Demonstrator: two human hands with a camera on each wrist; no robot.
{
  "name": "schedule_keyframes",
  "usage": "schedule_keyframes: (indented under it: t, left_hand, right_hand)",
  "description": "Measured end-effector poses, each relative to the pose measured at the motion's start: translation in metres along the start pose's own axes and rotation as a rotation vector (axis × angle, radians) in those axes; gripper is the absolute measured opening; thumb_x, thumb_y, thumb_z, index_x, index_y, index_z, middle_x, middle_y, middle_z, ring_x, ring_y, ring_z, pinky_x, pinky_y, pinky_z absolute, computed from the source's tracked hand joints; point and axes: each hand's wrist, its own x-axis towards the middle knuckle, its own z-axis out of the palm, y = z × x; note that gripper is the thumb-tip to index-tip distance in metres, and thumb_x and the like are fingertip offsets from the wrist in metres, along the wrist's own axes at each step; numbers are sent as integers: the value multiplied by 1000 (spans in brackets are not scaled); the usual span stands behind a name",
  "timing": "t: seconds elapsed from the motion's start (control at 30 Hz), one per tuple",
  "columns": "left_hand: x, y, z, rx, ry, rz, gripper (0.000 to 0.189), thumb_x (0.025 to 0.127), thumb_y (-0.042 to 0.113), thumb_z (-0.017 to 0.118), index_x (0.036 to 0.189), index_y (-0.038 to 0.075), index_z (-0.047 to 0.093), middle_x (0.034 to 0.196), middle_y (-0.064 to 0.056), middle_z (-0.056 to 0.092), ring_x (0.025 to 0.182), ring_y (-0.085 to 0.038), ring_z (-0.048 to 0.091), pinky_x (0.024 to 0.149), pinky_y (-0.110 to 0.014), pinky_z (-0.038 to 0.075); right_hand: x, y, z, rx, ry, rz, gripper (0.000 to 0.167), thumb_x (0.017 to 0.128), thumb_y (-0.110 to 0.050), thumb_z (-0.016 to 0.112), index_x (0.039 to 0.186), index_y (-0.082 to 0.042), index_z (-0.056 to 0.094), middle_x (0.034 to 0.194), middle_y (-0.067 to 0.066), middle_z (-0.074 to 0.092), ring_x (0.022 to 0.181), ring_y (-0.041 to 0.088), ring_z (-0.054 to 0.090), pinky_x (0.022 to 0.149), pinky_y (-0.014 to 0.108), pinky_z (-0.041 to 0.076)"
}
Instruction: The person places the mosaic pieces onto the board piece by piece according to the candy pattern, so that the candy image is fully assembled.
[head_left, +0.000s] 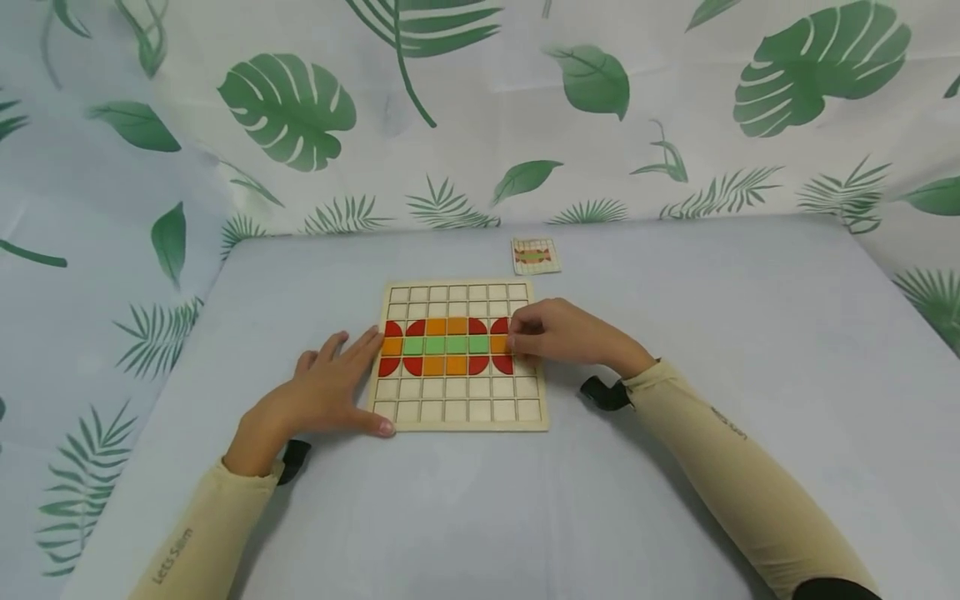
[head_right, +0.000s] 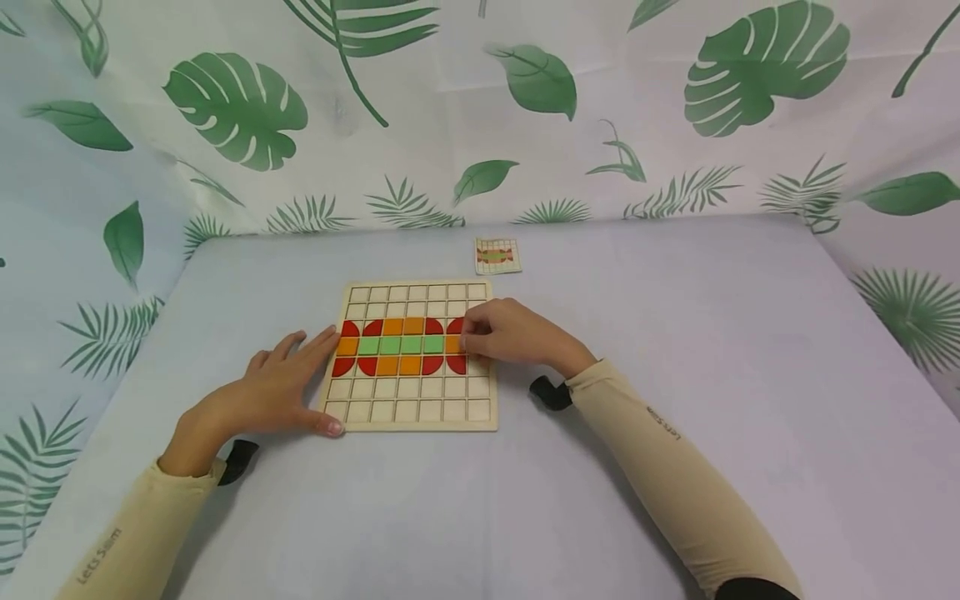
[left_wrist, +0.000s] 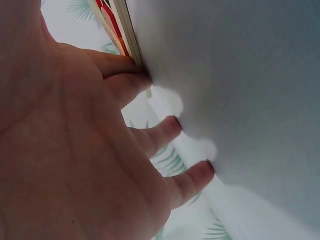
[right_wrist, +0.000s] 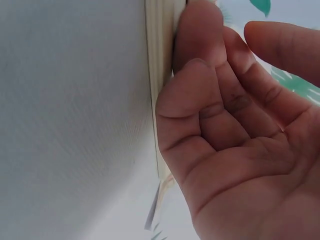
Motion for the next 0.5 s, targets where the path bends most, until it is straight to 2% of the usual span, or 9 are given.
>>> schedule_keyframes:
  t: [0.33, 0.43, 0.5]
  left_hand:
    - [-1, 3, 3, -1, -23, -11, 133, 80, 66, 86, 172, 6, 12, 179, -15, 10, 158, -52, 3, 118, -75, 14]
    - [1, 0, 3, -2, -32, -7, 130, 83, 65, 84, 172, 6, 12, 179, -15, 10, 158, -52, 3, 118, -76, 12]
    - [2, -4, 1, -8, -32, -5, 124, 86, 64, 82, 172, 5, 16, 178, -16, 13, 159, -52, 5, 118, -77, 13]
  right_hand:
    - [-1, 6, -1, 24, -27, -15, 19, 107, -14, 65, 90, -9, 73, 79, 2, 67, 75, 21, 62, 70, 35, 48]
    - [-2, 10, -4, 7, 33, -8, 16, 106, -14, 65, 95, -8, 74, 84, 3, 68, 78, 21, 60, 71, 35, 48]
    - [-4, 11, -8, -26, 114, 4, 14, 106, -14, 65, 100, -6, 74, 88, 5, 69, 81, 22, 59, 72, 36, 48]
